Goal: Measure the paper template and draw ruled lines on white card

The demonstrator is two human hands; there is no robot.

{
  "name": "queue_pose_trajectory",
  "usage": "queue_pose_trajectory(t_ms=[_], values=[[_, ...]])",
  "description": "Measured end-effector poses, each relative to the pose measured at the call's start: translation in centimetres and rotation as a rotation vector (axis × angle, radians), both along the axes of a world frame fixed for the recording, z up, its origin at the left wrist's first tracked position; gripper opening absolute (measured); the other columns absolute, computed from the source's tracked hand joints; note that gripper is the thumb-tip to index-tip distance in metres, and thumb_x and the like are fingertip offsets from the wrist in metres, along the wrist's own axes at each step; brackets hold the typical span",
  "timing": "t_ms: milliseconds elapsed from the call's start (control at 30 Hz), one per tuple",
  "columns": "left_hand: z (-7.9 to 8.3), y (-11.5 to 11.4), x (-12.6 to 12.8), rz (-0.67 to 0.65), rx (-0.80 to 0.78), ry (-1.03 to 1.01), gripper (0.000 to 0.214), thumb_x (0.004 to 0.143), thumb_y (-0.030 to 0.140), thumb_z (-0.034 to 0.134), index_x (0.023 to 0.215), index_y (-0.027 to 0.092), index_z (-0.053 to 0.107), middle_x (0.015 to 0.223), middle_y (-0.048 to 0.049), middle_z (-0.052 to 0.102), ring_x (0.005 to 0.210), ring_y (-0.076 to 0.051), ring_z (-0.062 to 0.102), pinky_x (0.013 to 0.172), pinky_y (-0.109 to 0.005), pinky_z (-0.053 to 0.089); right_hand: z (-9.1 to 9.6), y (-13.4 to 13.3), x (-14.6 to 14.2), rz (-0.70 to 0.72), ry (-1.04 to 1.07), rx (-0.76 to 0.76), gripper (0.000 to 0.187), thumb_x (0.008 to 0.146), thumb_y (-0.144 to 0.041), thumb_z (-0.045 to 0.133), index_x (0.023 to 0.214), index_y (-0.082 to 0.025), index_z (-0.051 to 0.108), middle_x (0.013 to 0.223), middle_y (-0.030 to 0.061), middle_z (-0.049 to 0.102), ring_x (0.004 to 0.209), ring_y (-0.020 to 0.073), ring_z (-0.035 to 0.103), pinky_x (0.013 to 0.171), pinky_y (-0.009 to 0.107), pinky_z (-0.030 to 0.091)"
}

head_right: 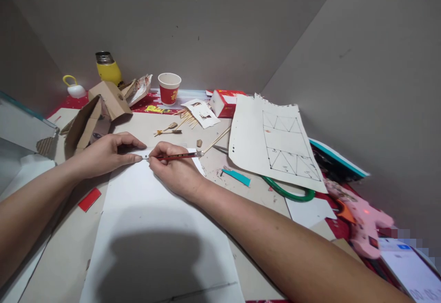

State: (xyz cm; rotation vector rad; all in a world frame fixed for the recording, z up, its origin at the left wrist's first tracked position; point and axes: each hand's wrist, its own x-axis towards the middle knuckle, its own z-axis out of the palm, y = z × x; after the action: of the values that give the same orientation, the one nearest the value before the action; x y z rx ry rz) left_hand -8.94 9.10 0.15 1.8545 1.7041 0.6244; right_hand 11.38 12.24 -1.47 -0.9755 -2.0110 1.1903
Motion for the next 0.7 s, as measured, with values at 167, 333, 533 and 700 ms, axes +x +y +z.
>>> queue_pose_trajectory(t_ms=[167,333,533,700], values=[[-0.08,0.02,0.06,0.012,-0.005,-0.026,0.042,0.074,0.050,0.068,0.105,0.022,0.073,0.106,-0.0058,0.073,0.100,-0.027,0.067,0.092,-0.041,0.050,-0.14,0.06,-0.17,0.000,-0.011,0.008,0.007,0.079,-0.020,0.058,0.074,-0.018,0.063,0.063,-0.0029,0.061,0.059,0.0112,0.053,0.057,0.024,0.040],[0.14,-0.11,0.20,0.013,-0.008,-0.017,0.042,0.074,0.050,0.068,0.105,0.021,0.072,0.106,-0.0058,0.073,0.100,-0.027,0.066,0.093,-0.041,0.050,-0.53,0.17,-0.20,0.002,-0.014,0.043,0.008,0.080,-0.019,0.058,0.075,-0.018,0.064,0.064,-0.0028,0.061,0.060,0.0113,0.052,0.057,0.024,0.039],[0.20,-0.08,0.24,0.007,0.003,0.002,0.042,0.075,0.049,0.067,0.106,0.021,0.072,0.105,-0.0062,0.073,0.099,-0.026,0.066,0.091,-0.040,0.050,-0.60,0.11,-0.16,0.000,-0.015,0.064,0.008,0.080,-0.018,0.058,0.075,-0.018,0.064,0.066,-0.0026,0.062,0.061,0.0117,0.052,0.058,0.024,0.039],[0.12,0.05,0.06,-0.001,0.018,0.042,0.041,0.076,0.048,0.065,0.105,0.020,0.072,0.103,-0.0063,0.073,0.095,-0.026,0.067,0.087,-0.039,0.051,-0.34,0.06,-0.27,0.002,-0.028,0.080,0.009,0.080,-0.015,0.057,0.074,-0.018,0.063,0.067,-0.0020,0.062,0.064,0.0122,0.053,0.061,0.024,0.039]])
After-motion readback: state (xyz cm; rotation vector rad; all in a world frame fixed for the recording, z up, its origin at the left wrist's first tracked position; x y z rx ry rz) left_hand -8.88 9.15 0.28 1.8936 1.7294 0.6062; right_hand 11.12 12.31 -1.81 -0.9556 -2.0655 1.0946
